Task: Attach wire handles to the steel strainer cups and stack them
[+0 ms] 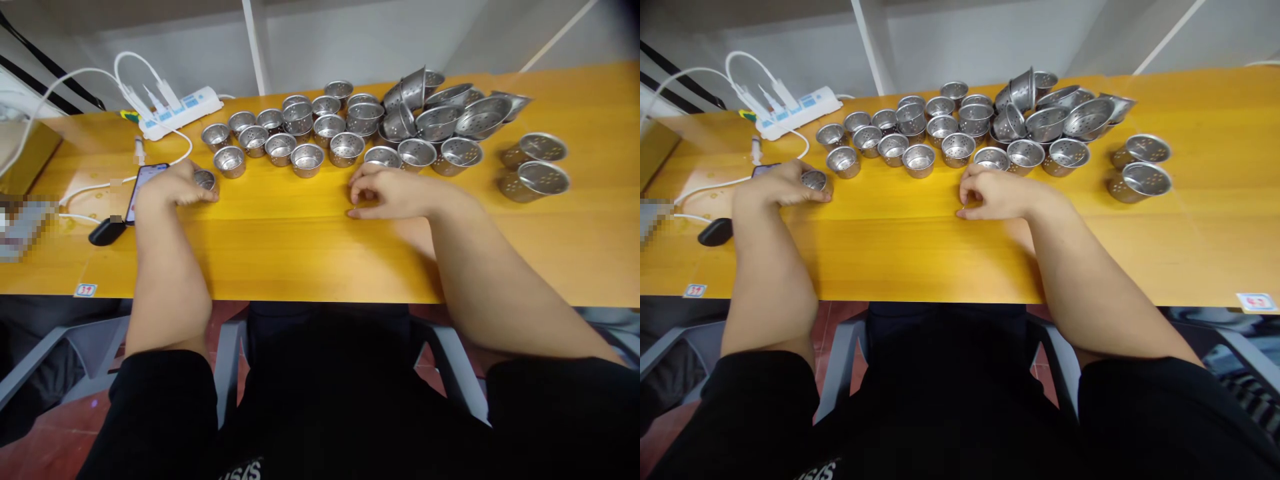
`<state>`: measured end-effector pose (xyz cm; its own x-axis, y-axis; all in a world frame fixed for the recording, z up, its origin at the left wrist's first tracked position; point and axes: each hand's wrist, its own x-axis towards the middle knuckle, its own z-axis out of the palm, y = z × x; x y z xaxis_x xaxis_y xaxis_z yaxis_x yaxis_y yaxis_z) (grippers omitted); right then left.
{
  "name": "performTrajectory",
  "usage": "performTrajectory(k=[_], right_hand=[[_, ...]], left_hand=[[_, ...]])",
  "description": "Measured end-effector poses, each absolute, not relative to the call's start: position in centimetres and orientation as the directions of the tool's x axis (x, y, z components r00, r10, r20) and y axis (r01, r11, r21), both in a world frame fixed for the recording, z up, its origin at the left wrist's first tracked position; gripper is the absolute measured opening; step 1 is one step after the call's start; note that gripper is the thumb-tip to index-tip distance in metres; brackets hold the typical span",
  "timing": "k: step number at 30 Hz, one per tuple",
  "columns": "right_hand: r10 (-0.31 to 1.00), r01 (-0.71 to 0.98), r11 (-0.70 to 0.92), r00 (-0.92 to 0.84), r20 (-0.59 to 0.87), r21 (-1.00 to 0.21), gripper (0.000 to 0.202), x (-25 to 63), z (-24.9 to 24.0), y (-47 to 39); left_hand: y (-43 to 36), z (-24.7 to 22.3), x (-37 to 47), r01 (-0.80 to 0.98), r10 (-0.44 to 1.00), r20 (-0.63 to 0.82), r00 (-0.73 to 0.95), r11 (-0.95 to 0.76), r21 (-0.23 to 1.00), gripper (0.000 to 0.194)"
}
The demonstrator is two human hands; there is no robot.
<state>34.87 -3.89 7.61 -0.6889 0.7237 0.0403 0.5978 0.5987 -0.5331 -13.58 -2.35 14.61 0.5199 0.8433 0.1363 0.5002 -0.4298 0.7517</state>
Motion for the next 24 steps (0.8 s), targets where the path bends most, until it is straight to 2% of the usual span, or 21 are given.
performTrajectory(k=[2,4,6,8,9,12,14,16,18,21,22,24], right_hand=[[0.728,0.625,0.594,-0.685,0.009,-0.506,0.039,35.3,8.0,-4.0],[0.741,0.659,0.575,-0.671,-0.034,-0.485,0.036,35.9,8.3,-4.0],[0.751,0.683,0.553,-0.656,-0.068,-0.477,0.037,36.5,8.6,-4.0],[0.751,0.684,0.543,-0.655,-0.083,-0.486,0.041,37.2,8.7,-3.9],[0.748,0.681,0.541,-0.658,-0.087,-0.494,0.042,37.5,8.8,-3.8],[0.743,0.674,0.531,-0.661,-0.101,-0.514,0.042,38.1,8.7,-3.5],[0.744,0.664,0.532,-0.663,-0.083,-0.526,0.043,38.2,8.7,-3.4],[0.749,0.661,0.536,-0.659,-0.066,-0.526,0.042,38.3,8.7,-3.4],[0.772,0.703,0.516,-0.630,-0.092,-0.489,0.038,38.3,9.0,-3.4],[0.824,0.814,0.435,-0.532,-0.194,-0.385,0.032,38.1,9.8,-3.7],[0.836,0.839,0.409,-0.502,-0.222,-0.358,0.031,38.0,10.1,-3.9],[0.848,0.869,0.375,-0.462,-0.260,-0.323,0.031,37.7,10.7,-4.2]], left_hand=[[-1.7,13.8,-14.0,0.461,0.823,0.194,0.533,-0.475,0.749,0.091],[-0.1,12.1,-16.1,0.477,0.825,0.225,0.519,-0.498,0.725,0.084],[2.2,9.7,-19.3,0.574,0.838,0.267,0.476,-0.526,0.628,0.072],[4.2,7.4,-22.1,0.669,0.898,0.289,0.333,-0.441,0.599,0.076],[4.8,6.5,-22.8,0.701,0.933,0.270,0.239,-0.358,0.617,0.088],[4.7,5.7,-21.9,0.787,0.976,0.217,0.033,-0.159,0.596,0.150],[3.8,6.1,-19.5,0.820,0.979,0.206,-0.006,-0.113,0.561,0.167],[3.3,6.5,-17.3,0.835,0.978,0.196,-0.067,-0.053,0.548,0.160],[3.6,6.2,-16.1,0.847,0.976,0.213,-0.049,-0.072,0.526,0.137],[5.3,4.7,-15.6,0.817,0.938,0.285,0.195,-0.316,0.482,0.098],[5.8,4.2,-15.6,0.785,0.904,0.318,0.285,-0.411,0.464,0.093],[6.3,3.6,-15.2,0.741,0.848,0.353,0.396,-0.522,0.423,0.096]])
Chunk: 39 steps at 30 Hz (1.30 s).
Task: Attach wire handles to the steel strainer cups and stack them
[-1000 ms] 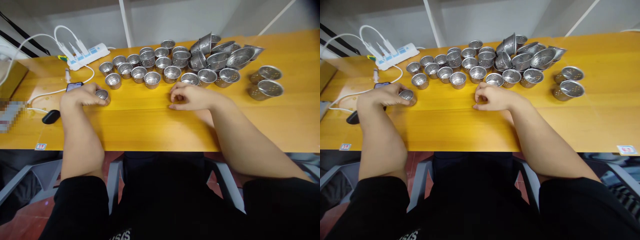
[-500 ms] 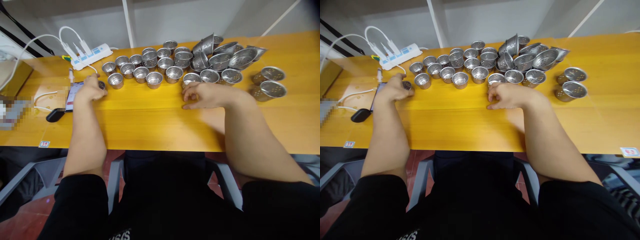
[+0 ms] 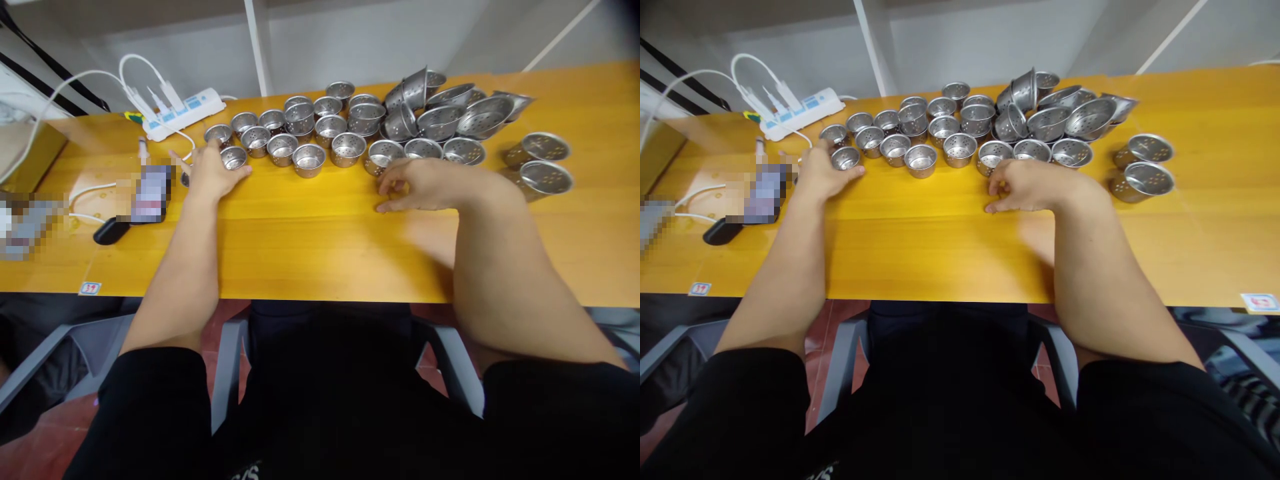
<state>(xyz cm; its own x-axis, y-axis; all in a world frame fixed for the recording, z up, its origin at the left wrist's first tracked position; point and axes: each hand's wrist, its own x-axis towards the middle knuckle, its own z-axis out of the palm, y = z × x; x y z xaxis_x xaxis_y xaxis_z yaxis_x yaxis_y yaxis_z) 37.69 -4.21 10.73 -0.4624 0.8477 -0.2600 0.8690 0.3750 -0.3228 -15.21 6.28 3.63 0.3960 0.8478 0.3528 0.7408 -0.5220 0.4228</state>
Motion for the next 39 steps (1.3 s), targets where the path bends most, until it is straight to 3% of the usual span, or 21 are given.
performTrajectory(k=[3,6,9,12,17,22,25,32,34,39], right_hand=[[0.868,0.900,0.329,-0.408,-0.285,-0.285,0.026,37.1,11.5,-4.7],[0.908,0.919,0.295,-0.355,-0.222,-0.262,0.025,36.6,11.7,-5.0],[0.934,0.891,0.330,-0.355,-0.026,-0.312,0.027,36.0,11.2,-5.3],[0.903,0.790,0.430,-0.374,0.213,-0.436,0.020,34.5,10.2,-5.8],[0.764,0.579,0.645,-0.480,0.431,-0.499,0.045,30.2,7.7,-7.1],[0.718,0.580,0.695,-0.543,0.435,-0.424,0.050,26.8,6.0,-7.6],[0.749,0.631,0.662,-0.544,0.379,-0.404,0.041,26.1,5.8,-7.7],[0.735,0.508,0.672,-0.548,0.400,-0.539,0.014,26.0,5.9,-7.7],[0.739,0.481,0.667,-0.526,0.420,-0.569,0.022,26.2,6.1,-7.7],[0.783,0.493,0.619,-0.448,0.431,-0.611,0.065,26.6,6.3,-7.7]], left_hand=[[5.8,4.0,-14.6,0.761,0.842,0.355,0.407,-0.527,0.378,0.103],[4.8,5.0,-14.3,0.778,0.847,0.433,0.308,-0.486,0.398,0.099],[3.9,5.6,-12.8,0.718,0.813,0.525,0.253,-0.521,0.461,0.097],[2.4,5.7,-9.1,0.581,0.784,0.575,0.234,-0.587,0.564,0.111],[-0.8,4.9,-2.7,0.490,0.713,0.508,0.483,-0.701,0.518,0.096],[-2.1,4.1,-1.2,0.423,0.660,0.458,0.595,-0.742,0.520,0.086],[-2.0,3.9,-1.2,0.399,0.614,0.472,0.632,-0.781,0.481,0.081],[-1.2,3.4,-1.5,0.382,0.593,0.483,0.645,-0.797,0.468,0.084],[-1.0,3.4,-1.6,0.388,0.606,0.479,0.635,-0.787,0.480,0.087],[-1.0,3.3,-1.6,0.400,0.621,0.466,0.630,-0.774,0.491,0.092]])
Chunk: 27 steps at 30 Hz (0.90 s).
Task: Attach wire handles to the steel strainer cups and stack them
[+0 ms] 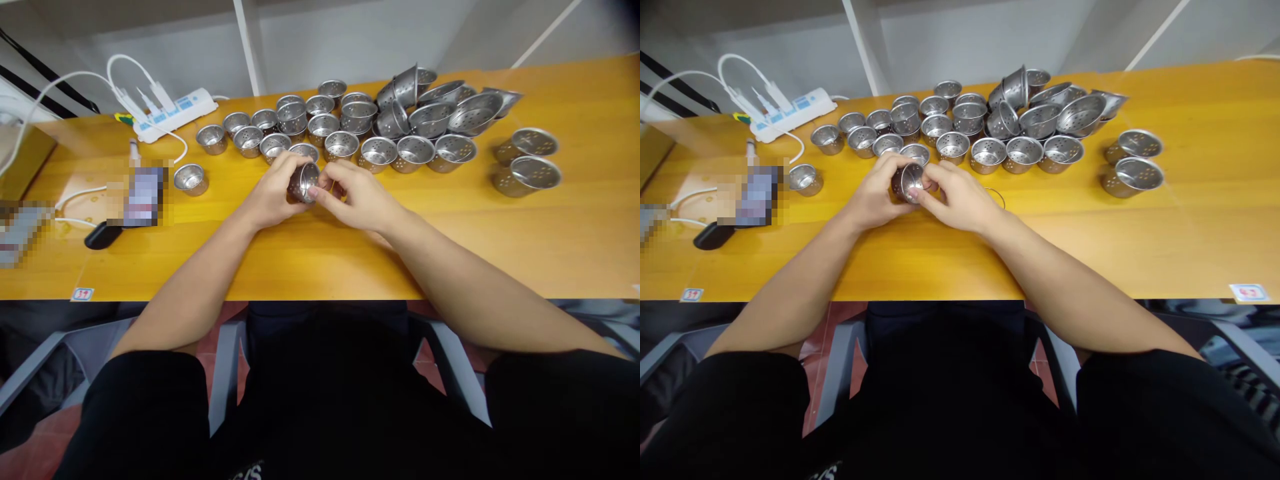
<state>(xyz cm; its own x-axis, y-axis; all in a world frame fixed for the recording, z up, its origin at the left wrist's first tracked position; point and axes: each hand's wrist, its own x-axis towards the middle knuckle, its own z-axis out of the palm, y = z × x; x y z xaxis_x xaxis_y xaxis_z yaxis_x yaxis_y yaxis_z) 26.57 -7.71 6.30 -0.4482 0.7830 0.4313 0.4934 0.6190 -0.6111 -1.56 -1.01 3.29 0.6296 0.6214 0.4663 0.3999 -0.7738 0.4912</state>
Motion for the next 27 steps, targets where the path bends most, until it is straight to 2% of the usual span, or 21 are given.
performTrajectory(k=[5,9,18,22,27], right_hand=[[0.810,0.506,0.577,-0.457,0.368,-0.641,0.082,26.4,6.4,-7.8],[0.810,0.502,0.560,-0.499,0.309,-0.659,0.082,26.3,6.8,-7.9],[0.817,0.487,0.553,-0.477,0.325,-0.676,0.085,26.4,7.1,-7.8],[0.797,0.457,0.572,-0.504,0.332,-0.681,0.082,26.9,6.8,-7.4],[0.718,0.331,0.628,-0.595,0.361,-0.704,0.084,28.2,6.8,-6.9]], left_hand=[[-2.2,4.1,-1.2,0.435,0.649,0.445,0.617,-0.753,0.494,0.084],[-3.1,4.9,-0.8,0.491,0.694,0.399,0.599,-0.713,0.500,0.079],[-3.4,5.3,-0.6,0.483,0.700,0.405,0.588,-0.706,0.519,0.074],[-3.1,4.9,-0.6,0.479,0.691,0.412,0.594,-0.715,0.509,0.082],[-1.6,4.8,-2.7,0.518,0.727,0.408,0.553,-0.683,0.515,0.101]])
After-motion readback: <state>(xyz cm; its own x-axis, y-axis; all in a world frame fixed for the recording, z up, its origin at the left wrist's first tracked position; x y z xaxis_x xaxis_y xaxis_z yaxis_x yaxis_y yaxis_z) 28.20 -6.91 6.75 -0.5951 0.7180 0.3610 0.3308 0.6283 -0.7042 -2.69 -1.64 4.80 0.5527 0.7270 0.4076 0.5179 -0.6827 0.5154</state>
